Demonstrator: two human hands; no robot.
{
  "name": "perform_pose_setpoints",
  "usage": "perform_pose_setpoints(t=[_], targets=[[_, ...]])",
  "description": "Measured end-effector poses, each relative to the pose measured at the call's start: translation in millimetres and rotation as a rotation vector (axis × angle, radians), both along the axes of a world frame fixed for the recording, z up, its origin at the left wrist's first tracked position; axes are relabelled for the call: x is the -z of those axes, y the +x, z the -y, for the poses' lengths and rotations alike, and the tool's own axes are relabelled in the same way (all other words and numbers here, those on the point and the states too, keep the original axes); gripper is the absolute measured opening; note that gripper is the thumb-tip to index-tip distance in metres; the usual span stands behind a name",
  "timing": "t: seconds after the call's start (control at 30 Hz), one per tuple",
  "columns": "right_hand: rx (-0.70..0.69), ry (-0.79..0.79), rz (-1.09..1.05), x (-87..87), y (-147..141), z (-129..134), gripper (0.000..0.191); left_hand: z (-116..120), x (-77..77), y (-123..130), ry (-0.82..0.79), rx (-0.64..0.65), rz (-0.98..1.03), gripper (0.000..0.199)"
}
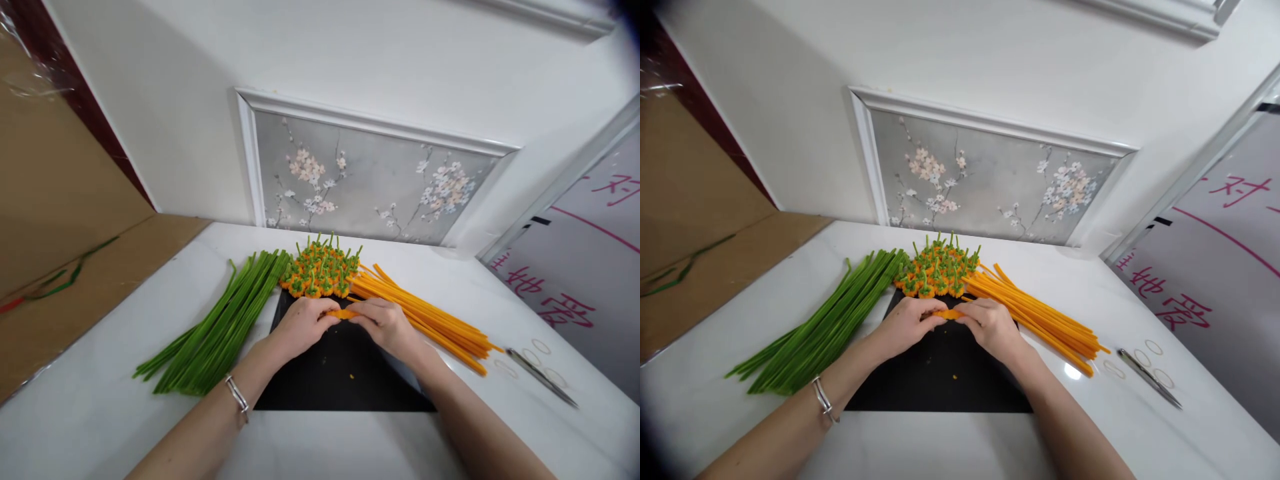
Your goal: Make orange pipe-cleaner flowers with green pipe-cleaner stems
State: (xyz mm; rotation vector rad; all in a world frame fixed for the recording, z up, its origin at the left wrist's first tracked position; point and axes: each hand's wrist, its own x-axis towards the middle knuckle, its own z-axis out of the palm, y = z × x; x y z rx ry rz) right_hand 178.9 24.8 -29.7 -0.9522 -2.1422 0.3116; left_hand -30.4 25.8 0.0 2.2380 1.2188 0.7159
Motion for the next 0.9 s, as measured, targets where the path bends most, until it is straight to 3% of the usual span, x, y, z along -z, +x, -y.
perform_pose_setpoints(t=[0.1, 0.2, 0.33, 0.43, 0.63, 0.77, 0.9], targets=[[-0.037, 0.062, 0.033, 1.9, -1, 0, 0.022, 1, 1.0, 1, -0.059, 0.028, -0.001, 0.02], [-0.037, 0.029, 0.022, 3.8, -1, -2, 0.022, 0, 2.7, 0, -0.08, 0.055, 0.014, 0.023], [-0.009, -0.026, -0.051, 3.8, 0, -1, 0.021, 0, 6.3, 0, 0.033, 0.038, 0.007, 0.024], [0.003, -0.028, -0.049, 2.6, 0, 0, 0.021, -1, 7.0, 0, 0.077, 0.021, -0.017, 0.015], [-0.011, 0.017, -0.04, 5.0, 1, 0, 0.021, 1, 4.8, 1, -0.009, 0.065, -0.044, 0.022], [-0.027, -0.054, -0.066, 2.8, 3, -1, 0.023, 2, 6.9, 2, -0.034, 0.098, -0.02, 0.024], [-0.009, -0.197, -0.169, -2.3, 12, -7, 0.04, -1, 7.0, 0, -0.03, 0.068, -0.056, 0.026]])
